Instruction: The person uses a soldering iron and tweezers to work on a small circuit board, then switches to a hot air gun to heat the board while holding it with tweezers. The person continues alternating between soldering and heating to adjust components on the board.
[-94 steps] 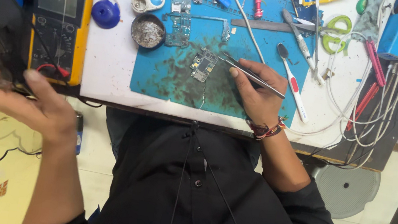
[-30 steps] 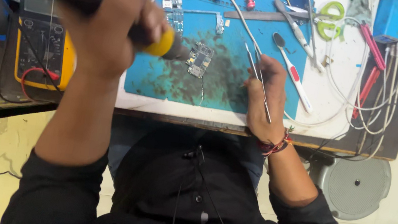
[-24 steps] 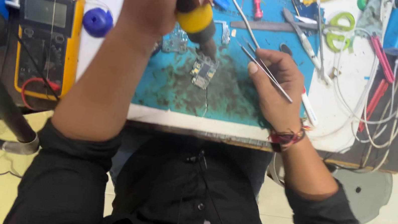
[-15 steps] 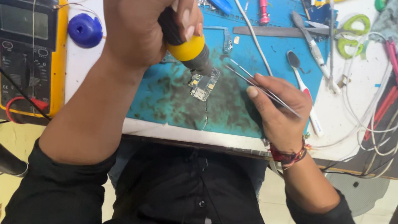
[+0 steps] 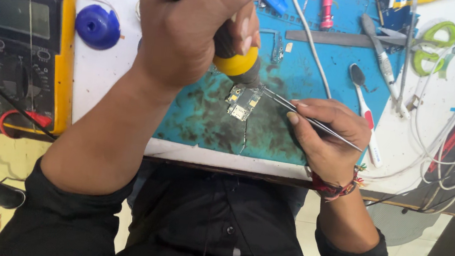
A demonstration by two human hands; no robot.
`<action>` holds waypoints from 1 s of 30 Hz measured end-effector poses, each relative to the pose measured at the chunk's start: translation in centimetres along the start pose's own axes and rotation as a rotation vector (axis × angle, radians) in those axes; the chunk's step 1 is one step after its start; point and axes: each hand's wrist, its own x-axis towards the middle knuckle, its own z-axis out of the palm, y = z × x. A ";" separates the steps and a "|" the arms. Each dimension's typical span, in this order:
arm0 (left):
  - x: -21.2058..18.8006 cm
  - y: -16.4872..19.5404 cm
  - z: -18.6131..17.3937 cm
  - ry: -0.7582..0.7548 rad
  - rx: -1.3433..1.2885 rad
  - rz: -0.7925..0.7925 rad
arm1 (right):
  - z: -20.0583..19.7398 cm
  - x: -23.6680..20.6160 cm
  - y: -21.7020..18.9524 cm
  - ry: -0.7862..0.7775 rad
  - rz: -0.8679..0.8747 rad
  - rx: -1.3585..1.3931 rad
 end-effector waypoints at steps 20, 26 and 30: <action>0.2 -0.3 -0.4 -0.007 0.068 0.008 | -0.2 0.2 -0.2 -0.026 0.007 0.028; 0.1 -0.4 -0.1 0.008 0.084 0.003 | -0.3 0.1 -0.2 -0.029 0.007 0.003; 0.2 -0.5 -0.3 -0.004 0.074 0.008 | -0.4 0.0 -0.1 -0.032 -0.007 0.002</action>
